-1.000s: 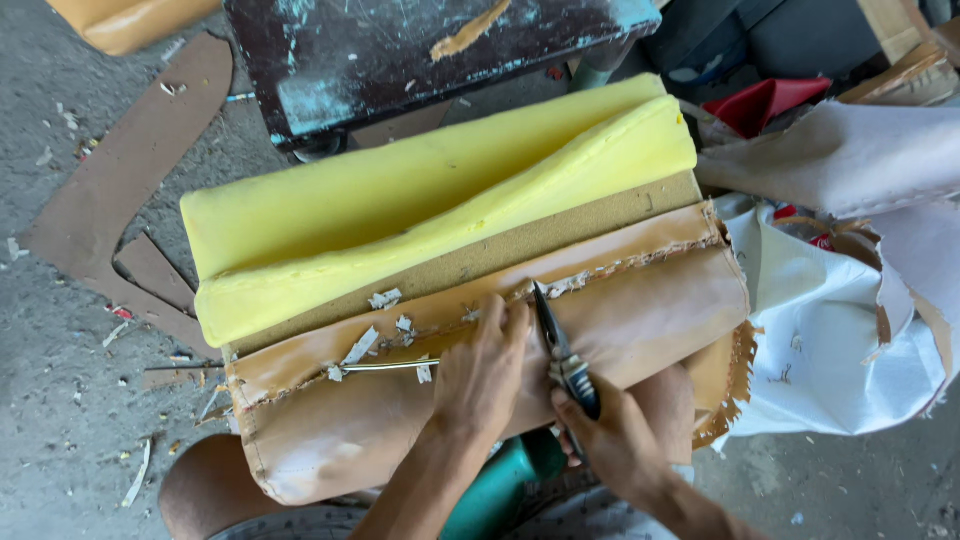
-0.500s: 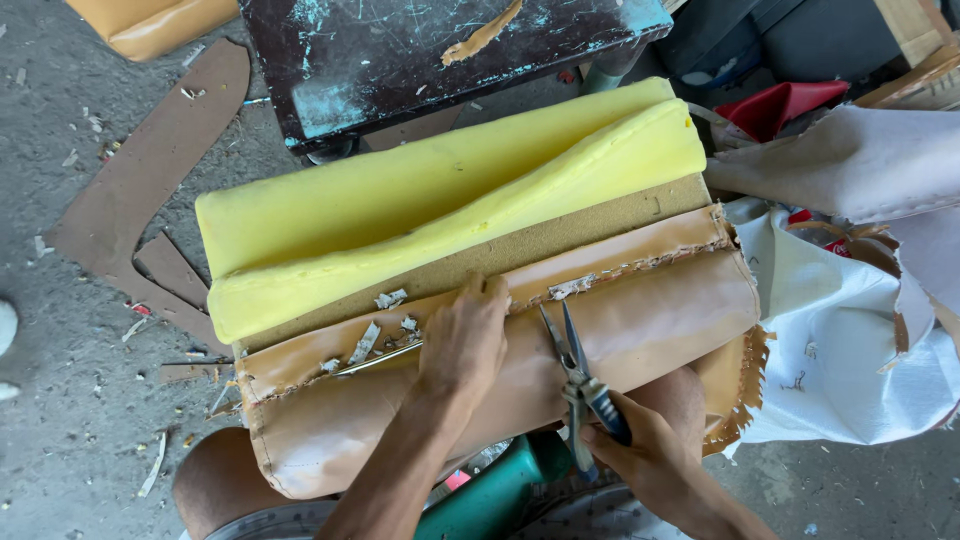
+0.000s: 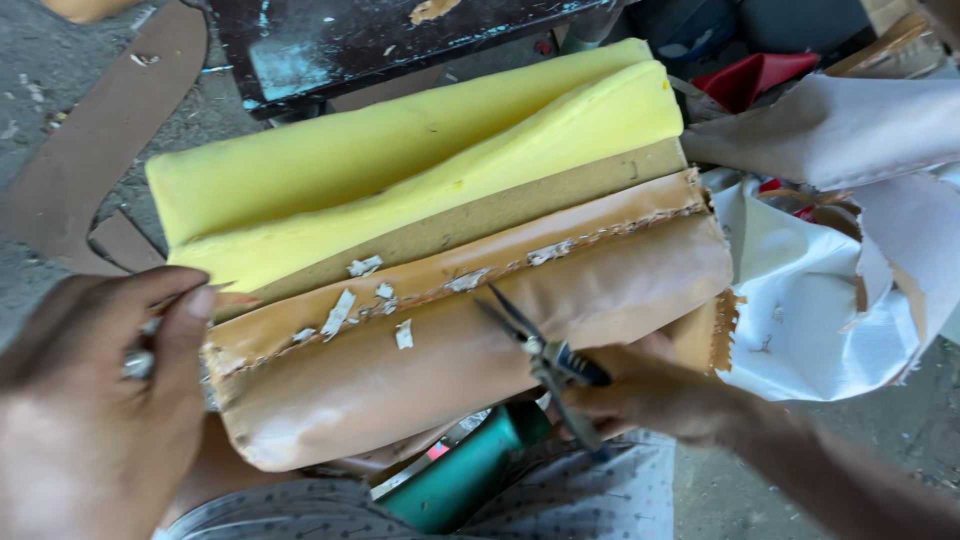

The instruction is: The person uses pliers and a metal rod to pull out staples and peel away the tan fabric covering a yellow foam cushion. They work along the edge of the cushion, removing staples and fabric pieces one by one.

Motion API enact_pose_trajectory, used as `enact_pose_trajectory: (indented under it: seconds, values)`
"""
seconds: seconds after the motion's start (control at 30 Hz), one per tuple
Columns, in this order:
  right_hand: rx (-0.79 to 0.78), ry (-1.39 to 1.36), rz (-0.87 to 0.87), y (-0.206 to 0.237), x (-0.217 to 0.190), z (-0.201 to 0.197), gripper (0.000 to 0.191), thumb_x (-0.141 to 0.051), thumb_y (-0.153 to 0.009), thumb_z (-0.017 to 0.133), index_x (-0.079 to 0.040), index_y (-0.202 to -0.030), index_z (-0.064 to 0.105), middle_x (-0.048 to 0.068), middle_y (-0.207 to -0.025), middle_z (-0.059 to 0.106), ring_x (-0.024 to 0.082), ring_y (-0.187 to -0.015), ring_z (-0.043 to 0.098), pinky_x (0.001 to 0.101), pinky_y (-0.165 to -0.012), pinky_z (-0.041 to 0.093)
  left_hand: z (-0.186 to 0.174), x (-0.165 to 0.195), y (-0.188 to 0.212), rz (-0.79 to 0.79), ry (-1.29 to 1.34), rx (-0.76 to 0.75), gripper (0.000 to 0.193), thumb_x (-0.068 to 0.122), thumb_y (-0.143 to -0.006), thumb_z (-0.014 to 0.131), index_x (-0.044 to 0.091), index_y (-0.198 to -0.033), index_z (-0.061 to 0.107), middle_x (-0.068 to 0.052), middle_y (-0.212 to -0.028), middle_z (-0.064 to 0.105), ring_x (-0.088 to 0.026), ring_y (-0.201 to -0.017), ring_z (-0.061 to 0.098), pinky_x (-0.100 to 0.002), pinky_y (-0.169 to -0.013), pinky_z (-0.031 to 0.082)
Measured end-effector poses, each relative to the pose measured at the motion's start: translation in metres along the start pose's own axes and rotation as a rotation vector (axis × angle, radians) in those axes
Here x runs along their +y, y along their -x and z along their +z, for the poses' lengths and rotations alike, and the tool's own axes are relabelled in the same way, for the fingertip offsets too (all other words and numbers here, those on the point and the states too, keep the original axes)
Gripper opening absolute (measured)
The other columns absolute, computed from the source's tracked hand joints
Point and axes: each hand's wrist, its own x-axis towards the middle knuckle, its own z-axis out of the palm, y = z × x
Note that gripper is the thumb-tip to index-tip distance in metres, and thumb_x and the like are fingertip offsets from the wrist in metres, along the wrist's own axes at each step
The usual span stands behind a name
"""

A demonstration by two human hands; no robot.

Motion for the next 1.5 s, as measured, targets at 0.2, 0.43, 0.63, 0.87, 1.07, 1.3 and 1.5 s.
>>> enact_pose_trajectory:
  seconds: [0.2, 0.43, 0.63, 0.87, 1.07, 1.3, 1.5]
  values:
    - [0.006, 0.235, 0.237, 0.014, -0.07, -0.013, 0.025, -0.023, -0.094, 0.066, -0.001, -0.107, 0.067, 0.013, -0.098, 0.076, 0.024, -0.085, 0.074, 0.0453, -0.081, 0.067, -0.015, 0.029, -0.014, 0.078, 0.045, 0.061, 0.011, 0.003, -0.096, 0.077, -0.002, -0.105, 0.073, -0.015, -0.094, 0.071, -0.028, -0.077, 0.072, -0.037, -0.066, 0.056]
    - [0.015, 0.43, 0.265, 0.02, -0.114, -0.004, 0.022, -0.018, -0.097, 0.065, 0.004, -0.099, 0.063, 0.015, -0.085, 0.072, 0.025, -0.076, 0.072, 0.0442, -0.073, 0.062, -0.014, 0.026, -0.022, 0.133, 0.121, -0.026, 0.01, 0.005, -0.094, 0.073, 0.0, -0.103, 0.072, -0.015, -0.095, 0.071, -0.028, -0.075, 0.073, -0.037, -0.063, 0.057]
    - [0.017, 0.512, 0.271, 0.017, -0.112, -0.02, 0.021, -0.018, -0.096, 0.067, 0.002, -0.091, 0.063, 0.015, -0.079, 0.072, 0.025, -0.072, 0.071, 0.0416, -0.068, 0.062, 0.02, 0.031, -0.061, 0.246, 0.065, -0.279, 0.005, 0.005, -0.096, 0.064, 0.002, -0.093, 0.068, -0.016, -0.089, 0.071, -0.032, -0.075, 0.072, -0.045, -0.066, 0.058]
    - [0.159, 0.324, 0.103, -0.018, -0.046, 0.005, 0.023, -0.024, -0.094, 0.07, -0.001, -0.098, 0.071, 0.012, -0.081, 0.077, 0.021, -0.07, 0.076, 0.0366, -0.069, 0.065, 0.077, 0.185, -0.125, 0.563, 0.742, -0.119, 0.026, 0.006, -0.095, 0.059, 0.003, -0.12, 0.065, -0.018, -0.109, 0.069, -0.034, -0.103, 0.068, -0.048, -0.085, 0.056]
    - [0.226, -0.219, -0.121, -0.04, 0.001, 0.045, 0.027, -0.022, -0.091, 0.069, 0.004, -0.095, 0.069, 0.007, -0.071, 0.066, 0.016, -0.058, 0.06, 0.0362, -0.052, 0.053, 0.082, 0.21, -0.136, 0.341, 0.988, -0.411, 0.025, 0.019, -0.101, 0.052, 0.004, -0.117, 0.064, -0.016, -0.101, 0.07, -0.03, -0.096, 0.068, -0.046, -0.081, 0.055]
    - [0.5, -0.141, -0.573, -0.082, 0.034, 0.1, 0.036, -0.036, -0.1, 0.062, -0.001, -0.095, 0.061, 0.008, -0.069, 0.06, 0.014, -0.058, 0.055, 0.0317, -0.054, 0.049, 0.052, 0.116, -0.097, 0.403, 0.518, -0.508, 0.026, 0.013, -0.096, 0.064, 0.004, -0.12, 0.059, -0.016, -0.104, 0.067, -0.03, -0.097, 0.069, -0.044, -0.08, 0.055]
    - [0.534, -0.679, -0.53, -0.072, 0.068, 0.092, 0.03, -0.028, -0.097, 0.059, -0.002, -0.111, 0.064, 0.009, -0.08, 0.068, 0.02, -0.069, 0.068, 0.035, -0.063, 0.058, 0.088, 0.073, -0.048, 0.184, 0.44, -0.698, 0.03, 0.017, -0.095, 0.063, 0.005, -0.122, 0.058, -0.017, -0.105, 0.066, -0.033, -0.096, 0.069, -0.047, -0.08, 0.055]
